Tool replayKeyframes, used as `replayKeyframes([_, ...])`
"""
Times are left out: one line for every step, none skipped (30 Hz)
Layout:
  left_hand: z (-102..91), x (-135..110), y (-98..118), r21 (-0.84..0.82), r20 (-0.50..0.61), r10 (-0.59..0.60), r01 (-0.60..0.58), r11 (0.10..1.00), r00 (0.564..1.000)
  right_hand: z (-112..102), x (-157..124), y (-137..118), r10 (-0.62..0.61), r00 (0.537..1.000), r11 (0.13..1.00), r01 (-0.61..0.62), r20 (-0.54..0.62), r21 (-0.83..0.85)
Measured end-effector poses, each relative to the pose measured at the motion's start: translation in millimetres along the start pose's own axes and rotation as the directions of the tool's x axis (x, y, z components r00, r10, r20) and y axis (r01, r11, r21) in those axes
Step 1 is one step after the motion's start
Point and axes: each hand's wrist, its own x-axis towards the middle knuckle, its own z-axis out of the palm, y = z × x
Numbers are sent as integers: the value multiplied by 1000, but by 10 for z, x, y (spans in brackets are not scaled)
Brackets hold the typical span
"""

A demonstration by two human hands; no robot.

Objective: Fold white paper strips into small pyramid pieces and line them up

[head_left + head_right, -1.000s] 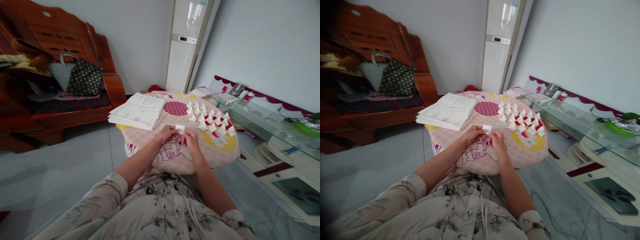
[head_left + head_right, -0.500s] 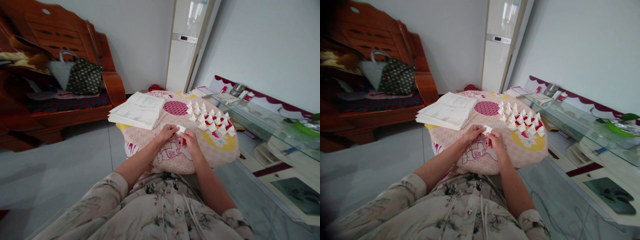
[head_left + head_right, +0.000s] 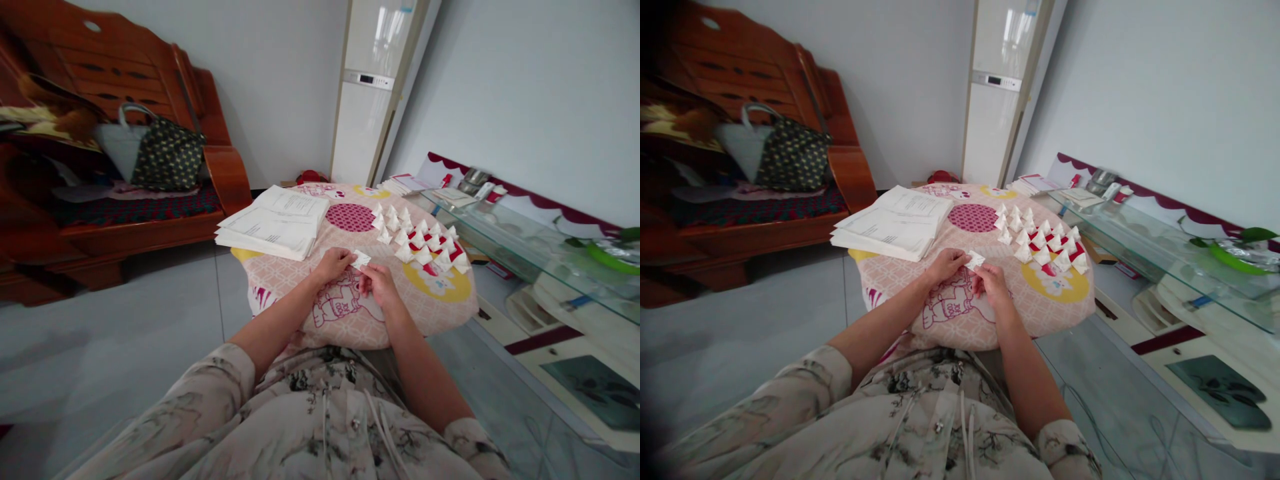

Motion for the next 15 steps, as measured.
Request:
replayKeyframes([-26, 25, -6, 46, -5, 12, -12, 999, 1000, 7, 14, -31, 55, 998, 998, -55, -19, 7])
replayKeyframes([-56, 48, -12, 90, -8, 33, -32, 995, 999, 14, 32, -65, 119, 992, 993, -119, -41, 5])
replayKeyframes([-86, 69, -18, 135, 0, 64, -64, 989, 998, 21, 52, -101, 187, 981, 982, -188, -59, -4])
replayKeyframes([-115, 87, -23, 176, 28, 106, -110, 978, 994, 27, 74, -136, 253, 965, 967, -255, -68, -19])
replayKeyframes([-140, 103, -27, 210, 74, 154, -167, 963, 985, 33, 97, -168, 310, 948, 949, -313, -69, -36])
replayKeyframes([-157, 116, -29, 236, 132, 198, -225, 945, 971, 37, 119, -195, 354, 933, 932, -358, -65, -53])
replayKeyframes([-168, 128, -31, 259, 196, 230, -277, 925, 953, 40, 140, -215, 385, 921, 919, -388, -56, -65])
replayKeyframes([-171, 138, -33, 277, 254, 251, -319, 906, 934, 41, 157, -229, 411, 911, 907, -413, -46, -79])
replayKeyframes([-168, 149, -35, 293, 303, 261, -350, 890, 917, 40, 170, -237, 434, 900, 895, -435, -37, -98])
replayKeyframes([-161, 158, -39, 305, 346, 264, -374, 876, 900, 35, 179, -241, 459, 888, 879, -459, -27, -129])
replayKeyframes([-153, 168, -46, 312, 386, 269, -399, 862, 883, 24, 183, -241, 486, 874, 859, -481, -20, -174])
replayKeyframes([-146, 177, -54, 312, 425, 280, -430, 847, 861, 5, 183, -241, 507, 862, 837, -495, -11, -234])
replayKeyframes([-141, 184, -66, 306, 458, 298, -463, 832, 838, -23, 182, -241, 518, 855, 812, -496, -9, -307])
replayKeyframes([-138, 191, -80, 299, 481, 319, -495, 816, 816, -61, 179, -243, 514, 858, 789, -476, -8, -388])
replayKeyframes([-138, 197, -95, 293, 499, 339, -523, 800, 798, -110, 178, -248, 487, 874, 771, -432, -5, -468])
